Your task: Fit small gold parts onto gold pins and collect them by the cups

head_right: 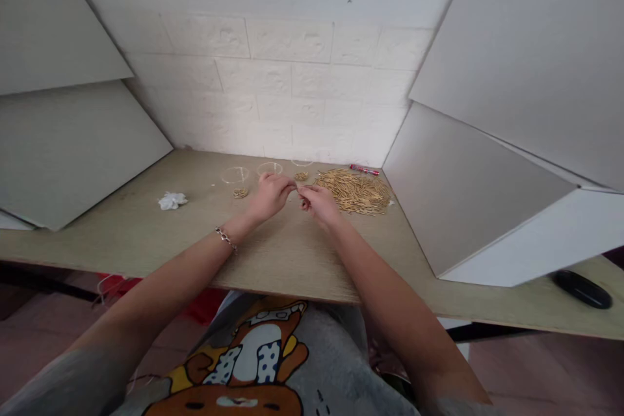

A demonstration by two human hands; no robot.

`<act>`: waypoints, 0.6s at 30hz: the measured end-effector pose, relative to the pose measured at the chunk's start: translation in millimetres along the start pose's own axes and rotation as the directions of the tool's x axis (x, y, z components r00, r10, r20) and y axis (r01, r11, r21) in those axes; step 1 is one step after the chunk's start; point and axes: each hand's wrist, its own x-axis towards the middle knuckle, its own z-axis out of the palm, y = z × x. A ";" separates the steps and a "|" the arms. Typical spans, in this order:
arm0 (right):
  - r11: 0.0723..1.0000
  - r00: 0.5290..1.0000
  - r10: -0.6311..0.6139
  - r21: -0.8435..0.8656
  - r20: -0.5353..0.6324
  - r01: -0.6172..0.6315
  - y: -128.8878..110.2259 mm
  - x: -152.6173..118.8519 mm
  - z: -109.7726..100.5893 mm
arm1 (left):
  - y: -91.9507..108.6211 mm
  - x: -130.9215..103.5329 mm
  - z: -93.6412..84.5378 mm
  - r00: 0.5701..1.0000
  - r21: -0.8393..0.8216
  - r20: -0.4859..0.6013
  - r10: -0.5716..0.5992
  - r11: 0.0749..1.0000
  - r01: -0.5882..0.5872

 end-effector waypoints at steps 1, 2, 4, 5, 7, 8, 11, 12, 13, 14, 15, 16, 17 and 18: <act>0.998 0.999 0.034 0.054 0.012 -0.034 -1.4 -1.6 0.5 | -0.7 0.2 -1.1 0.999 0.015 -0.005 0.035 0.999 -0.035; 0.992 0.997 0.070 0.103 0.020 -0.072 -3.0 -3.1 0.7 | -1.4 0.4 -2.2 0.997 0.029 -0.009 0.071 0.997 -0.070; 0.970 0.987 0.158 0.180 0.028 -0.160 -6.4 -5.7 0.4 | -2.8 1.0 -4.7 0.990 0.058 -0.018 0.141 0.989 -0.139; 0.956 0.979 0.201 0.209 0.036 -0.204 -8.2 -6.6 -0.1 | -3.3 1.2 -5.7 0.985 0.070 -0.021 0.171 0.983 -0.169; 0.930 0.960 0.273 0.240 0.062 -0.280 -11.3 -7.5 -1.4 | -4.1 1.5 -7.5 0.975 0.093 -0.024 0.220 0.972 -0.217; 0.919 0.952 0.298 0.248 0.074 -0.307 -12.6 -7.6 -2.0 | -4.5 1.6 -8.1 0.971 0.104 -0.020 0.240 0.966 -0.236; 0.904 0.938 0.338 0.252 0.074 -0.346 -14.6 -7.0 -3.3 | -5.3 1.9 -9.1 0.961 0.126 0.003 0.278 0.953 -0.276; 0.903 0.936 0.344 0.248 0.069 -0.350 -14.7 -6.6 -3.4 | -5.6 2.1 -9.0 0.959 0.129 0.006 0.283 0.951 -0.281; 0.904 0.936 0.347 0.243 0.063 -0.352 -14.6 -6.3 -3.5 | -6.0 2.4 -8.8 0.959 0.129 0.005 0.283 0.951 -0.281; 0.907 0.936 0.346 0.235 0.057 -0.350 -14.4 -6.1 -3.4 | -6.5 2.6 -8.4 0.961 0.127 0.000 0.278 0.953 -0.276; 0.911 0.938 0.342 0.226 0.050 -0.344 -14.1 -5.9 -3.3 | -7.1 2.9 -7.9 0.963 0.121 -0.009 0.269 0.956 -0.266; 0.916 0.941 0.336 0.218 0.043 -0.337 -13.8 -6.0 -3.1 | -7.7 3.2 -7.4 0.966 0.114 -0.017 0.259 0.960 -0.255; 0.921 0.944 0.328 0.212 0.034 -0.328 -13.6 -6.1 -2.9 | -8.3 3.5 -6.8 0.968 0.106 -0.026 0.248 0.964 -0.244; 0.926 0.947 0.319 0.205 0.027 -0.318 -13.5 -6.2 -2.7 | -8.9 3.8 -6.3 0.970 0.096 -0.034 0.239 0.967 -0.235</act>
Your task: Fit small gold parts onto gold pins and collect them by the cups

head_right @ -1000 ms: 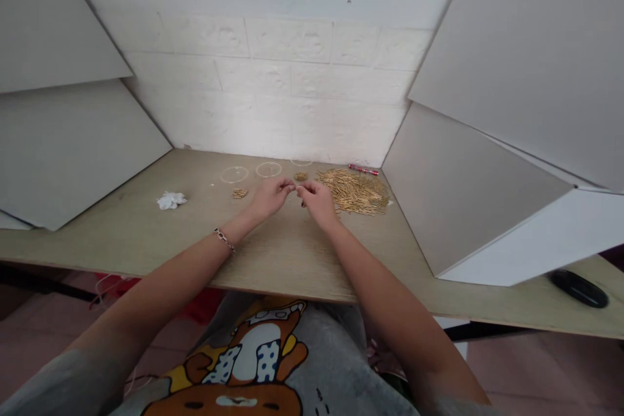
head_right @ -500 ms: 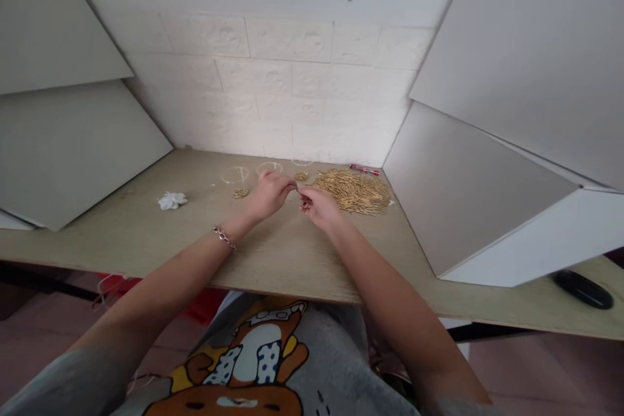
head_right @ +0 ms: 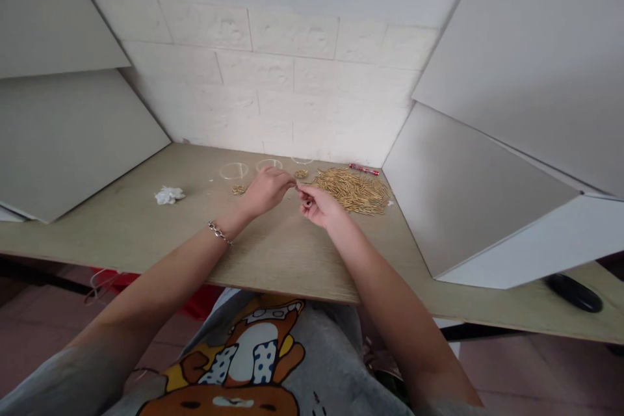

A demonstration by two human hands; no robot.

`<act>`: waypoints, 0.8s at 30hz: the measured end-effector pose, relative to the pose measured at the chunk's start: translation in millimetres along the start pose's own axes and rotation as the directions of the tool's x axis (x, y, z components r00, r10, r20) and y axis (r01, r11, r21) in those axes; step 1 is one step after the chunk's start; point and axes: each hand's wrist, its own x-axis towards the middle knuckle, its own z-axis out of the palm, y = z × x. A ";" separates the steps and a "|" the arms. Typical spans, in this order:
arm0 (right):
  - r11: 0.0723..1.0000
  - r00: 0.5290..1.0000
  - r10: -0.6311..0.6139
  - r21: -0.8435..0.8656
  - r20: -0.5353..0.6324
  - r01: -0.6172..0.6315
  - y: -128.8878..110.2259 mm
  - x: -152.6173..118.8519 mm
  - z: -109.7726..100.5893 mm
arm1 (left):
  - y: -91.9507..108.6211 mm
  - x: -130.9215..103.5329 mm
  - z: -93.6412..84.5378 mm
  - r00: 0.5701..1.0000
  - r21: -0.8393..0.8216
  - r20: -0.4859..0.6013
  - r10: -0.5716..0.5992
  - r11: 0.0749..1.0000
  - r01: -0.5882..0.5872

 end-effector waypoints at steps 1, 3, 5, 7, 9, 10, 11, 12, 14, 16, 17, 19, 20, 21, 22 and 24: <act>1.000 1.000 -0.012 -0.007 -0.002 0.012 0.1 -0.2 0.2 | -0.4 0.1 0.4 1.000 -0.010 -0.006 -0.009 1.000 0.009; 0.999 0.999 -0.035 -0.018 -0.002 0.035 0.3 -0.6 0.6 | -0.8 0.3 0.7 1.000 -0.035 -0.011 -0.023 0.999 0.023; 0.998 0.999 -0.052 -0.030 -0.001 0.052 0.6 -0.9 1.0 | -0.4 0.4 0.6 0.999 -0.066 -0.011 -0.035 0.997 0.035; 0.998 0.998 -0.063 -0.030 -0.001 0.063 1.1 -1.0 1.3 | 0.4 0.6 0.5 0.999 -0.087 -0.016 -0.048 0.995 0.047; 0.997 0.997 -0.071 -0.020 0.000 0.071 1.7 -0.9 1.4 | 1.1 0.5 0.7 0.998 -0.100 -0.022 -0.052 0.994 0.050; 0.997 0.997 -0.072 -0.015 0.004 0.072 1.9 -0.8 1.3 | 1.3 0.5 1.0 0.998 -0.108 -0.024 -0.051 0.993 0.048; 0.997 0.998 -0.070 -0.012 0.008 0.070 2.1 -0.8 1.2 | 1.3 0.4 1.3 0.999 -0.117 -0.025 -0.047 0.992 0.043; 0.998 0.998 -0.067 -0.011 0.012 0.067 2.2 -0.8 1.1 | 1.1 0.3 1.5 0.999 -0.127 -0.027 -0.041 0.991 0.037; 0.998 0.998 -0.059 -0.013 0.023 0.060 2.2 -1.0 0.8 | 0.3 0.2 1.9 0.999 -0.144 -0.032 -0.025 0.989 0.020; 0.999 0.998 -0.052 -0.010 0.033 0.053 1.8 -1.4 0.6 | -0.8 0.1 1.7 1.000 -0.154 -0.031 -0.004 0.988 -0.001; 0.999 0.998 -0.046 -0.008 0.038 0.046 1.6 -1.5 0.4 | -1.3 0.2 1.4 1.000 -0.158 -0.030 0.005 0.987 -0.010; 1.000 0.999 -0.024 -0.002 0.048 0.024 1.1 -1.8 -0.1 | -2.1 0.3 0.5 0.999 -0.164 -0.025 0.020 0.986 -0.024; 1.000 0.998 -0.012 -0.001 0.054 0.012 0.9 -1.9 -0.4 | -2.4 0.5 0.0 0.999 -0.166 -0.023 0.025 0.986 -0.029; 1.000 0.998 -0.001 -0.001 0.061 0.001 0.7 -1.8 -0.9 | -2.5 0.6 -0.4 0.999 -0.167 -0.020 0.030 0.985 -0.033; 1.000 0.998 0.007 -0.004 0.067 -0.006 0.7 -1.7 -1.4 | -2.6 0.8 -0.7 0.999 -0.166 -0.016 0.035 0.985 -0.037; 1.000 0.997 0.014 -0.012 0.076 -0.013 0.7 -1.3 -2.3 | -2.6 1.2 -1.0 0.999 -0.163 -0.005 0.044 0.986 -0.044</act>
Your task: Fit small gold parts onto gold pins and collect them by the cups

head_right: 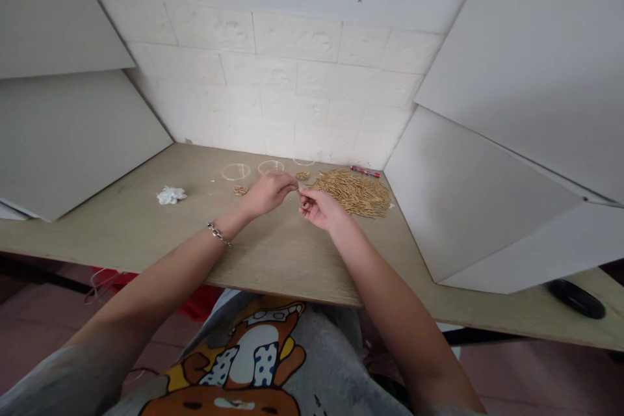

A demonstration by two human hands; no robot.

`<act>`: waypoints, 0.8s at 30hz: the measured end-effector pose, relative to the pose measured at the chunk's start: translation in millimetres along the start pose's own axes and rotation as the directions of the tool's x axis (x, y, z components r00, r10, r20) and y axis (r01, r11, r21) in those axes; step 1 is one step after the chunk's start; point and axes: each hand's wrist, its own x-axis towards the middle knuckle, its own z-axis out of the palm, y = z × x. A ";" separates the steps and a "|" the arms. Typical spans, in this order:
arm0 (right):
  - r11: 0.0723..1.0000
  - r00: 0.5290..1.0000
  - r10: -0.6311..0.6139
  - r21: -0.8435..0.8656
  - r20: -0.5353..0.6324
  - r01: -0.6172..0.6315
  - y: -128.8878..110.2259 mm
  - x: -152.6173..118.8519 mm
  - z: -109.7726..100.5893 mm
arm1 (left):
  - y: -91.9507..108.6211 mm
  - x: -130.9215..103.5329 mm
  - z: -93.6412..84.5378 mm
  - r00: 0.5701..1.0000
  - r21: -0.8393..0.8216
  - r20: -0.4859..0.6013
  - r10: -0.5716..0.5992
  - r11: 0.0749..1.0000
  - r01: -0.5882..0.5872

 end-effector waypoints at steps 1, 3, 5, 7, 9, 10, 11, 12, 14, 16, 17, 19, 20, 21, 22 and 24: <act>1.000 1.000 0.002 -0.004 0.001 -0.002 0.1 0.2 -0.4 | 0.0 0.1 0.0 1.000 0.002 0.003 0.001 1.000 -0.001; 1.000 1.000 0.001 -0.009 -0.005 -0.001 0.2 0.4 -0.5 | -0.3 0.3 0.0 1.000 0.005 0.008 -0.006 1.000 0.006; 1.000 1.000 -0.007 -0.013 -0.015 0.006 0.1 0.0 0.4 | -0.6 0.3 -0.2 1.000 0.002 0.008 -0.022 1.000 0.022; 1.000 1.000 -0.016 -0.024 -0.027 0.015 -0.2 -1.0 1.9 | -0.9 0.3 -0.8 0.999 -0.008 0.009 -0.041 0.999 0.041; 0.999 0.999 -0.023 -0.043 -0.030 0.021 -0.7 -2.2 3.3 | -0.8 0.3 -1.5 0.998 -0.023 0.010 -0.055 0.998 0.055; 0.998 0.999 -0.023 -0.051 -0.028 0.021 -1.1 -2.7 3.9 | -0.7 0.4 -1.7 0.998 -0.028 0.011 -0.062 0.998 0.062; 0.998 0.999 -0.020 -0.055 -0.028 0.018 -1.4 -3.0 4.2 | -0.4 0.5 -1.9 0.998 -0.030 0.012 -0.069 0.997 0.069; 0.998 0.999 -0.016 -0.054 -0.029 0.015 -1.8 -3.1 4.2 | -0.2 0.6 -2.0 0.997 -0.028 0.012 -0.074 0.997 0.074; 0.999 0.999 -0.009 -0.046 -0.042 0.007 -2.4 -2.5 3.8 | 0.3 0.8 -1.8 0.997 -0.021 0.010 -0.078 0.997 0.078; 0.999 0.999 -0.008 -0.041 -0.054 0.006 -2.6 -1.4 3.0 | 0.5 0.9 -1.4 0.997 -0.016 0.006 -0.074 0.997 0.075; 0.999 0.998 -0.012 -0.040 -0.054 0.010 -2.5 -0.9 2.7 | 0.6 0.9 -1.2 0.997 -0.014 0.005 -0.072 0.997 0.072; 0.999 0.999 -0.027 -0.036 -0.044 0.025 -2.4 -0.4 2.3 | 0.3 0.8 -0.9 0.997 -0.012 0.000 -0.074 0.997 0.074; 0.999 0.999 -0.034 -0.034 -0.038 0.033 -2.3 -0.5 2.4 | 0.1 0.7 -0.8 0.997 -0.011 -0.003 -0.075 0.997 0.075; 0.999 0.999 -0.041 -0.034 -0.036 0.040 -2.4 -0.8 2.6 | -0.2 0.6 -0.7 0.997 -0.010 -0.007 -0.076 0.997 0.075; 0.998 0.998 -0.045 -0.037 -0.037 0.044 -2.6 -1.2 2.9 | -0.5 0.5 -0.6 0.997 -0.011 -0.011 -0.076 0.997 0.076; 0.998 0.998 -0.053 -0.049 -0.039 0.051 -3.1 -2.3 3.7 | -0.9 0.3 -0.6 0.997 -0.016 -0.017 -0.080 0.997 0.079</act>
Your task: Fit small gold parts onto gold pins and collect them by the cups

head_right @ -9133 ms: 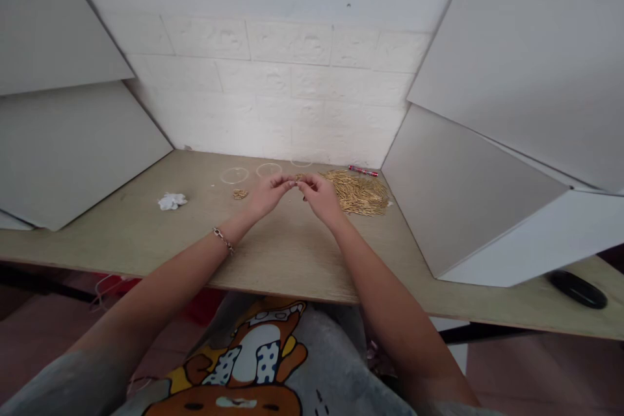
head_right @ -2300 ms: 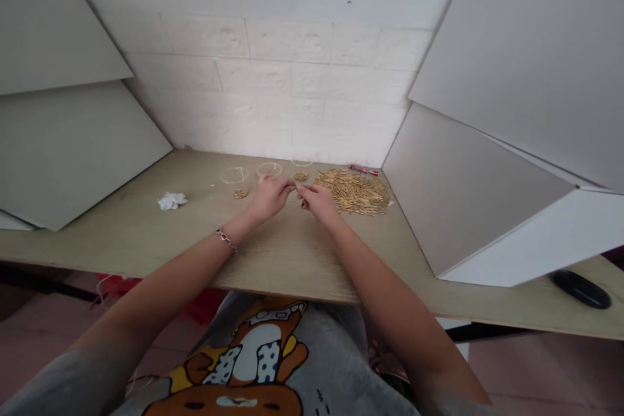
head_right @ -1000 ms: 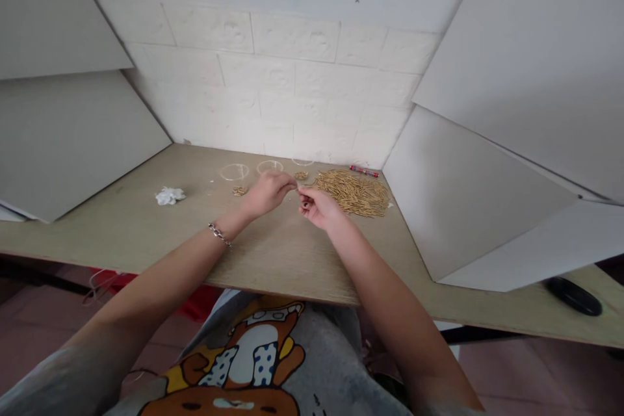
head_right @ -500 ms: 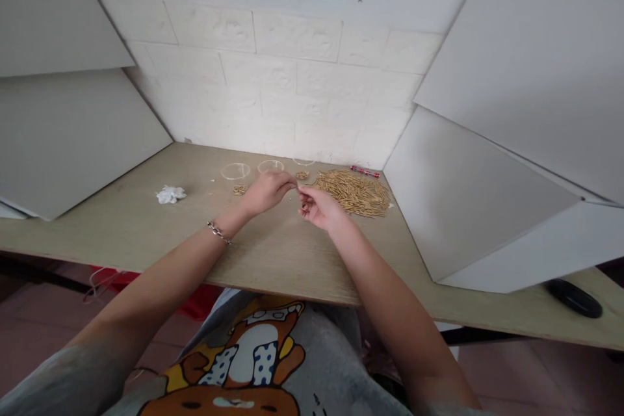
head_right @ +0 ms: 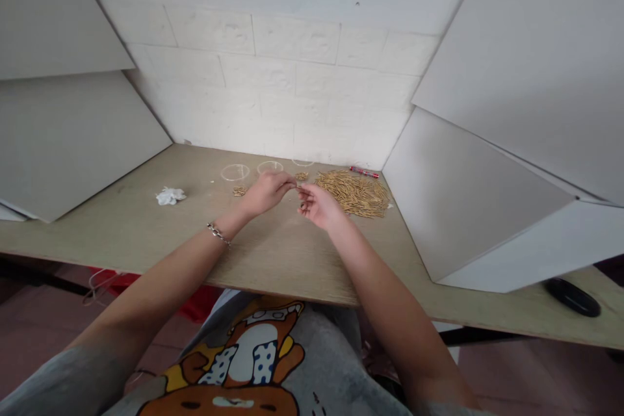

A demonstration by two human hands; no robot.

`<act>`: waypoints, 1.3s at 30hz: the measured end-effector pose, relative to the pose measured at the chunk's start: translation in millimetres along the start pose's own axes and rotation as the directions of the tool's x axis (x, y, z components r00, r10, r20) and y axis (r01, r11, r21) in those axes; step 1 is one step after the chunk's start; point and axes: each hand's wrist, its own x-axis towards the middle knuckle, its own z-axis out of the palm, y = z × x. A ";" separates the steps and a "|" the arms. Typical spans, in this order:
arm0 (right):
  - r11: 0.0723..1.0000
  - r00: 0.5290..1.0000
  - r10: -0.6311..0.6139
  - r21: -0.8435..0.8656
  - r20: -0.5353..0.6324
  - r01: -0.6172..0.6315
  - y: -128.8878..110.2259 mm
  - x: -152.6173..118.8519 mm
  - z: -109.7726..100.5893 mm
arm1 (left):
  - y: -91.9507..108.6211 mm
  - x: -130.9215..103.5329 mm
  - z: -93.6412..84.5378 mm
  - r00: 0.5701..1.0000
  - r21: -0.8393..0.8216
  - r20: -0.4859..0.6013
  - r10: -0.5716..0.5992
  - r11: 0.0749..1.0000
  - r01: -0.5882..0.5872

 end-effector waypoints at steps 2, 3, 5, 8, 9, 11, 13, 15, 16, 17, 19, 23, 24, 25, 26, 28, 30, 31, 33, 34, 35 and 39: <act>1.000 1.000 -0.015 -0.015 0.003 0.015 -0.6 -0.9 0.5 | 0.0 0.1 -0.3 1.000 -0.007 -0.002 -0.009 1.000 0.009; 0.999 1.000 -0.025 -0.021 0.009 0.025 -0.8 -1.2 0.5 | 0.1 0.2 -0.5 1.000 -0.010 -0.003 -0.016 1.000 0.016; 0.998 0.999 -0.049 -0.031 0.022 0.049 -0.9 -1.4 0.1 | 0.4 0.5 -1.1 1.000 -0.013 -0.007 -0.029 0.999 0.029; 0.996 0.996 -0.080 -0.033 0.041 0.081 -0.5 -1.4 -1.3 | 0.8 1.2 -1.8 0.999 -0.010 -0.017 -0.039 0.999 0.039; 0.996 0.995 -0.086 -0.034 0.046 0.088 -0.4 -1.4 -1.8 | 0.9 1.3 -1.9 0.999 -0.006 -0.018 -0.040 0.999 0.040; 0.995 0.995 -0.092 -0.040 0.049 0.094 -0.4 -1.5 -2.4 | 0.8 1.4 -2.0 0.999 0.004 -0.018 -0.042 0.999 0.042; 0.994 0.994 -0.096 -0.048 0.046 0.098 -0.6 -1.5 -2.7 | 0.7 1.3 -1.7 0.999 0.005 -0.021 -0.040 0.999 0.040; 0.993 0.994 -0.099 -0.053 0.038 0.101 -0.8 -1.2 -2.7 | 0.5 1.0 -1.3 0.999 0.001 -0.028 -0.034 0.999 0.034; 0.993 0.994 -0.102 -0.055 0.034 0.103 -0.9 -1.0 -2.8 | 0.5 0.9 -1.0 0.999 0.001 -0.032 -0.032 0.999 0.033; 0.993 0.994 -0.105 -0.058 0.030 0.107 -0.9 -0.7 -2.9 | 0.5 0.8 -0.8 0.999 0.003 -0.036 -0.032 0.999 0.032; 0.991 0.993 -0.114 -0.061 0.026 0.116 -0.9 0.0 -3.3 | 0.7 0.7 -0.5 0.999 0.010 -0.040 -0.032 0.999 0.033; 0.990 0.992 -0.121 -0.066 0.023 0.123 -0.6 1.1 -4.1 | 1.7 0.7 -1.1 0.999 0.014 -0.038 -0.034 0.999 0.034; 0.990 0.992 -0.123 -0.068 0.021 0.124 -0.6 1.1 -4.1 | 2.0 0.7 -1.3 0.999 0.015 -0.036 -0.036 0.999 0.036; 0.989 0.992 -0.125 -0.071 0.019 0.126 -0.7 1.1 -4.1 | 2.3 0.7 -1.5 0.999 0.017 -0.035 -0.038 0.999 0.039; 0.989 0.992 -0.127 -0.073 0.016 0.128 -0.7 0.9 -3.8 | 2.4 0.6 -1.5 0.999 0.018 -0.034 -0.041 0.999 0.041; 0.989 0.992 -0.128 -0.079 0.014 0.129 -0.8 0.3 -3.0 | 2.6 0.6 -1.3 0.998 0.021 -0.033 -0.045 0.999 0.045; 0.988 0.992 -0.127 -0.089 0.015 0.128 -0.8 -0.5 -1.7 | 2.3 0.6 -0.8 0.998 0.021 -0.035 -0.048 0.999 0.049; 0.987 0.991 -0.130 -0.092 0.011 0.131 -0.6 -0.8 -1.0 | 2.1 0.7 -0.5 0.998 0.020 -0.035 -0.049 0.999 0.050; 0.985 0.989 -0.145 -0.091 -0.001 0.144 -0.2 -1.1 0.2 | 1.6 0.9 0.0 0.998 0.019 -0.035 -0.051 0.998 0.051; 0.985 0.988 -0.153 -0.087 -0.008 0.151 0.0 -1.1 0.5 | 1.4 0.9 0.1 0.998 0.019 -0.033 -0.051 0.998 0.052; 0.984 0.987 -0.159 -0.083 -0.014 0.158 0.3 -0.9 0.7 | 1.3 0.9 0.1 0.998 0.018 -0.030 -0.052 0.998 0.052; 0.981 0.984 -0.180 -0.081 -0.014 0.178 1.3 0.3 0.2 | 2.3 0.3 -0.3 0.998 0.013 -0.029 -0.056 0.998 0.057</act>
